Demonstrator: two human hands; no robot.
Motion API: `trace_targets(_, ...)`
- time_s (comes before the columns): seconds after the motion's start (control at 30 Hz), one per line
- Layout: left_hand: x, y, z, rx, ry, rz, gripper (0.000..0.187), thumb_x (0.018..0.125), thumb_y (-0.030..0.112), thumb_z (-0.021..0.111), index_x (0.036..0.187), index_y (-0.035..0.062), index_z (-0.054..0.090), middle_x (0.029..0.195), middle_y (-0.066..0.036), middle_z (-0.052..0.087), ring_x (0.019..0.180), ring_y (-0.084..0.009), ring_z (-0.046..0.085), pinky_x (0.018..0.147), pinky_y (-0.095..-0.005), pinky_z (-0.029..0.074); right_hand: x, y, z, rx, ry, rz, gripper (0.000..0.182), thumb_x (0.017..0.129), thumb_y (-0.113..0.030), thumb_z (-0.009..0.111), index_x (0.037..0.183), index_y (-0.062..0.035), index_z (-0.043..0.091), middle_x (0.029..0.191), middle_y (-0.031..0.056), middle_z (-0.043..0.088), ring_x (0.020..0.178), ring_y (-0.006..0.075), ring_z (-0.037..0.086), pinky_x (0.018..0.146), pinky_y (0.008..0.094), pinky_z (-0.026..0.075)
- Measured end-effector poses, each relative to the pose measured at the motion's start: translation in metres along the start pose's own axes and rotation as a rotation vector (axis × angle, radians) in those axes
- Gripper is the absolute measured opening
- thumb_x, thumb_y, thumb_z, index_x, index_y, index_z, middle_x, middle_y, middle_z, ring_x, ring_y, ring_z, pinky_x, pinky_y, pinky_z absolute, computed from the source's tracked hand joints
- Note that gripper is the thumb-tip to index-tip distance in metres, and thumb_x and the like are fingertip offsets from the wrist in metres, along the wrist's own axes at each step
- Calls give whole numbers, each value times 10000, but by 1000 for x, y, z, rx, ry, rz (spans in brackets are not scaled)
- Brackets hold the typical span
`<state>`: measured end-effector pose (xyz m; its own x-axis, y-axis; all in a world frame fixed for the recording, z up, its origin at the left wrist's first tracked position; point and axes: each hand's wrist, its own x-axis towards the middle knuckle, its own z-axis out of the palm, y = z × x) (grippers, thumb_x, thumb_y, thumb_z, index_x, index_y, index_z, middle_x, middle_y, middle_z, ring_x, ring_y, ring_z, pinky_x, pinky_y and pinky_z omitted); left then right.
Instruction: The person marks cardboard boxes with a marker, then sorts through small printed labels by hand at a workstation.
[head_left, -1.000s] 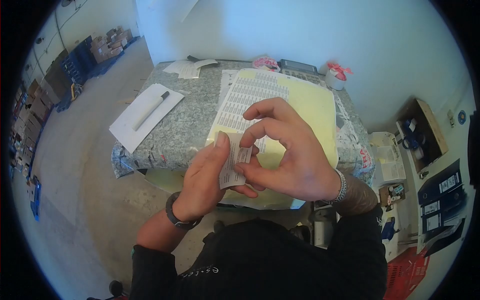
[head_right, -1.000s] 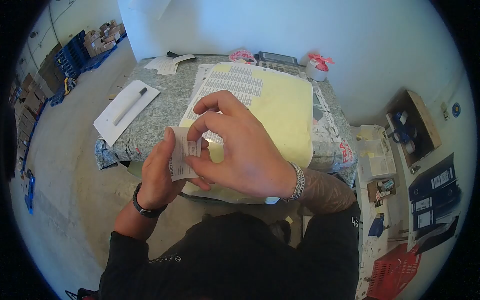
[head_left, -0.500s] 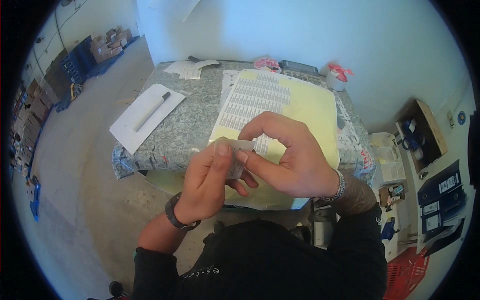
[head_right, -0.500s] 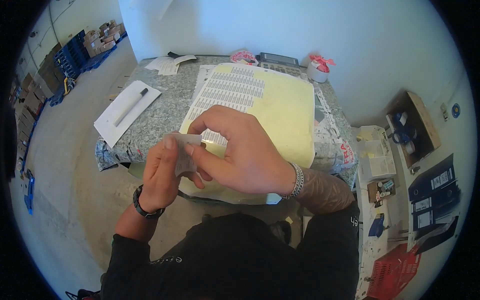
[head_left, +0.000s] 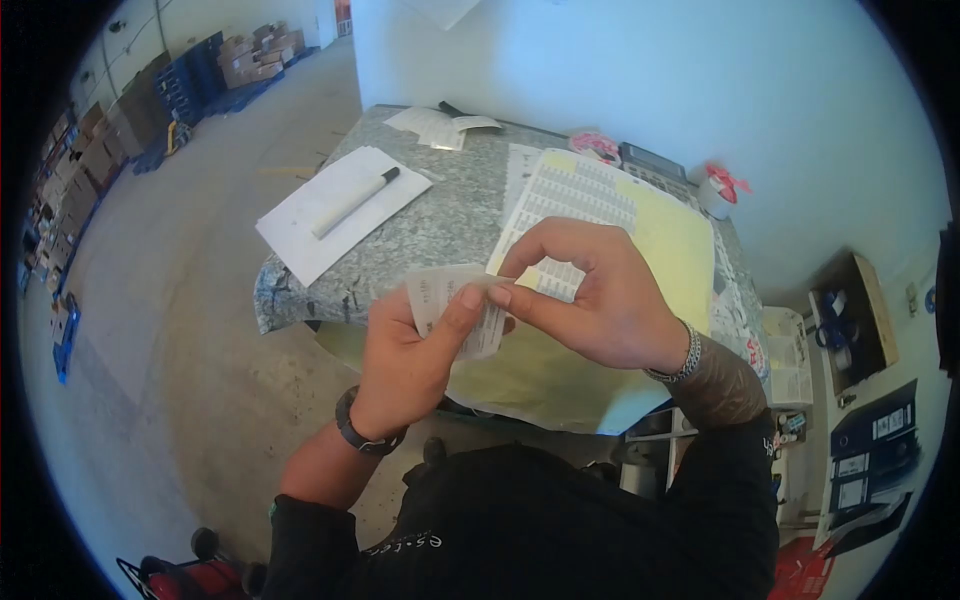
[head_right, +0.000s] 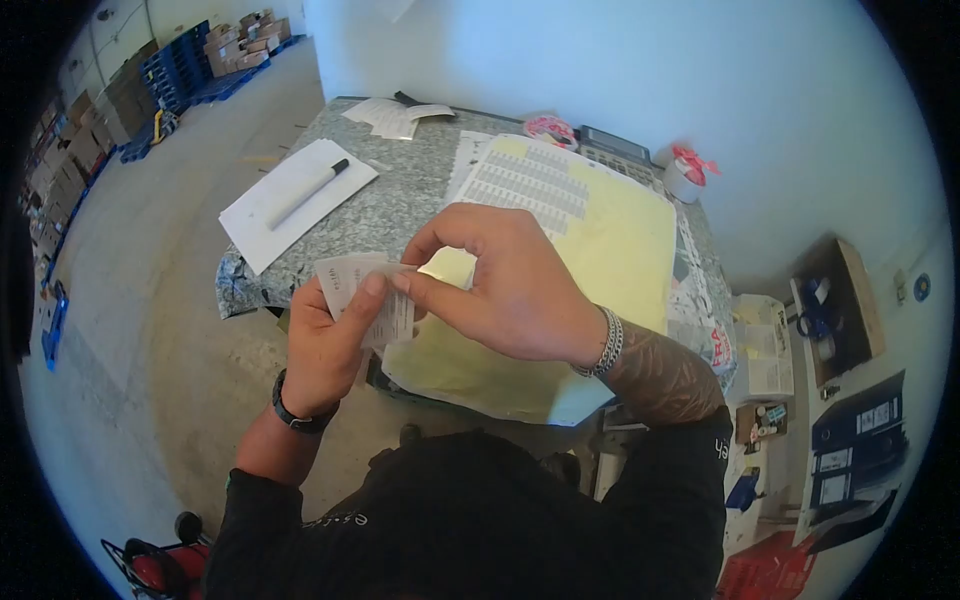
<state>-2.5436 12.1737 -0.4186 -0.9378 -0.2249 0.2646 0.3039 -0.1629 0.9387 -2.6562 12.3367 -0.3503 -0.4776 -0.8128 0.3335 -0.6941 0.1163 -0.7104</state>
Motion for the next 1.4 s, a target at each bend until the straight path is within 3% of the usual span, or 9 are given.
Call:
trace_targets(0.13,0,-3,-16,119,151,72,287,958,201,646,1127,-30,629,926,-68,701,835,-103,661,716,-243,524,26,10,8,-58,-28,-163,183,855,-162,725,919,4,681,804,94,682,795,158,643,748,296,496)
trace_targets(0.23,1,-8,-34,16,344,26,331,934,199,677,1163,-24,588,917,-64,686,787,-110,649,684,-256,535,54,15,6,-15,-34,-96,276,886,-253,666,877,22,685,786,126,694,733,191,664,705,325,510)
trace_targets(0.4,-7,-10,-64,-20,698,336,392,937,152,636,1248,-44,500,996,-96,619,737,-140,623,637,-301,552,102,49,6,-10,-101,182,356,910,-307,657,989,39,687,832,81,681,779,152,603,750,315,493)
trace_targets(0.47,-12,-6,-59,49,561,321,391,933,146,637,1243,-47,500,968,-85,608,737,-132,610,640,-299,551,111,64,15,-13,-152,286,365,906,-314,657,992,40,686,838,98,683,790,164,611,761,319,495)
trace_targets(0.7,3,-12,-28,548,5,242,309,844,67,721,1125,2,611,909,-57,651,735,-68,594,634,-221,491,56,92,-4,-332,79,-69,399,853,-323,699,1088,-4,650,1023,162,650,965,289,625,860,383,498)
trace_targets(0.87,22,-21,-3,824,-145,340,428,741,160,807,1122,57,642,1029,-129,686,919,-328,671,771,-368,540,-61,67,-24,-603,79,-99,405,792,-312,760,1082,-54,644,1112,137,636,1051,325,604,926,424,457)
trace_targets(0.97,34,-26,15,1065,-239,518,461,716,164,819,1135,77,648,1116,-101,688,805,-214,673,727,-321,536,-95,74,-12,-648,135,-70,370,788,-296,765,1062,-77,647,1104,93,650,1060,297,609,937,437,441)
trace_targets(1.1,34,-31,33,1206,-314,463,481,690,223,823,1131,121,661,1162,-65,684,858,-264,670,742,-349,535,-108,76,-4,-730,185,-71,243,824,-255,712,1005,-110,638,1065,31,644,1069,220,597,954,436,408)
trace_targets(1.4,28,-33,37,1316,-285,458,450,707,245,812,1124,153,670,1138,-6,695,866,-253,661,723,-340,522,-106,78,-3,-727,217,-152,150,834,-153,705,963,-93,657,986,60,683,976,241,652,938,434,441)
